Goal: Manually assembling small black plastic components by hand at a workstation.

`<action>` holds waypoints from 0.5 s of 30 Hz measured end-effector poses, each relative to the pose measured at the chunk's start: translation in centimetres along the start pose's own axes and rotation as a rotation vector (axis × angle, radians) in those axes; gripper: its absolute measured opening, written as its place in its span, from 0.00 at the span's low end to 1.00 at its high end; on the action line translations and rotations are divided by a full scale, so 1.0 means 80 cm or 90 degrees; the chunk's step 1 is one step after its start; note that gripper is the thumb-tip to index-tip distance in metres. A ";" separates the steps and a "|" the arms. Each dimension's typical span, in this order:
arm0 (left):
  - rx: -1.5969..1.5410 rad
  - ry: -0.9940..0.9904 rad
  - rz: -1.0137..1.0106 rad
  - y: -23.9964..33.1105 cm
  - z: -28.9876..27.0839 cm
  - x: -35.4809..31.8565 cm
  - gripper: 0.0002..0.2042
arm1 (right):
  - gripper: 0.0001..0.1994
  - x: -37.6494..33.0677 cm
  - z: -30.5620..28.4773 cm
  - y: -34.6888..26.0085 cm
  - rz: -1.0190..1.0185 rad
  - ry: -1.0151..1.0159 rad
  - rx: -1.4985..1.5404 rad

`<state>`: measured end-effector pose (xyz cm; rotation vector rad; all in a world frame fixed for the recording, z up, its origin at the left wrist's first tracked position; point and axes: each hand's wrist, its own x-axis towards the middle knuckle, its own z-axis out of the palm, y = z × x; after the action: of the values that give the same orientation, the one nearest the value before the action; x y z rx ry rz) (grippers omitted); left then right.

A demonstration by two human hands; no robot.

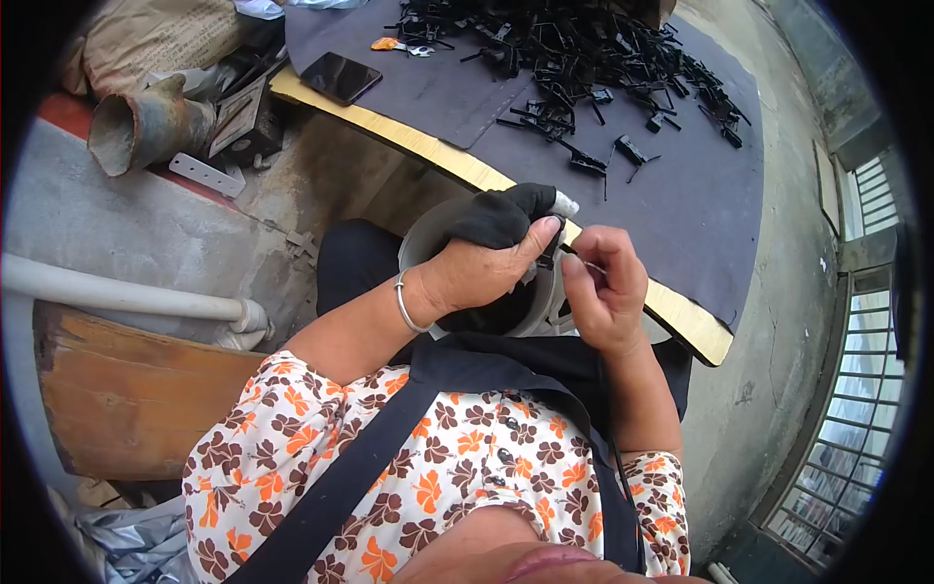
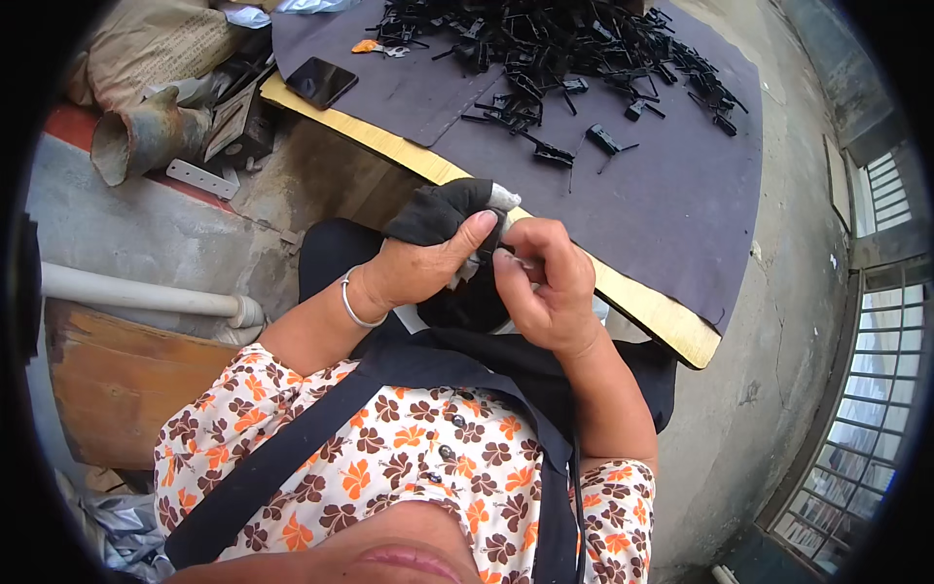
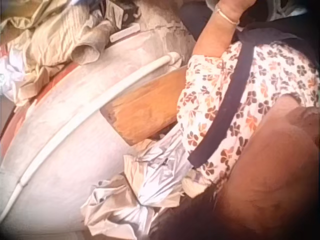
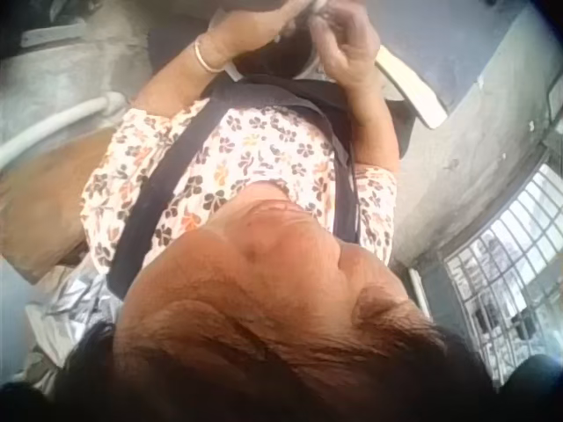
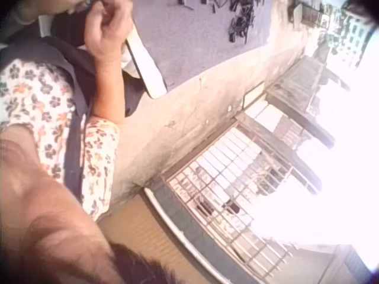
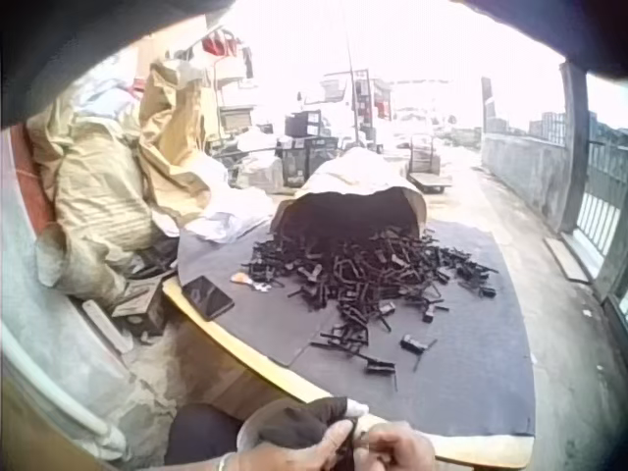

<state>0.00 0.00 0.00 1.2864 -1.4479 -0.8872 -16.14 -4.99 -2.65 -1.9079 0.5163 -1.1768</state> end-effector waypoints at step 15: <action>0.013 0.001 0.113 -0.014 0.000 -0.011 0.15 | 0.06 0.012 0.001 0.010 0.193 -0.022 0.131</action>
<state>0.28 0.66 -1.20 1.1524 -1.5478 -0.7550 -15.57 -6.11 -2.73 -1.6073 0.6166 -0.9583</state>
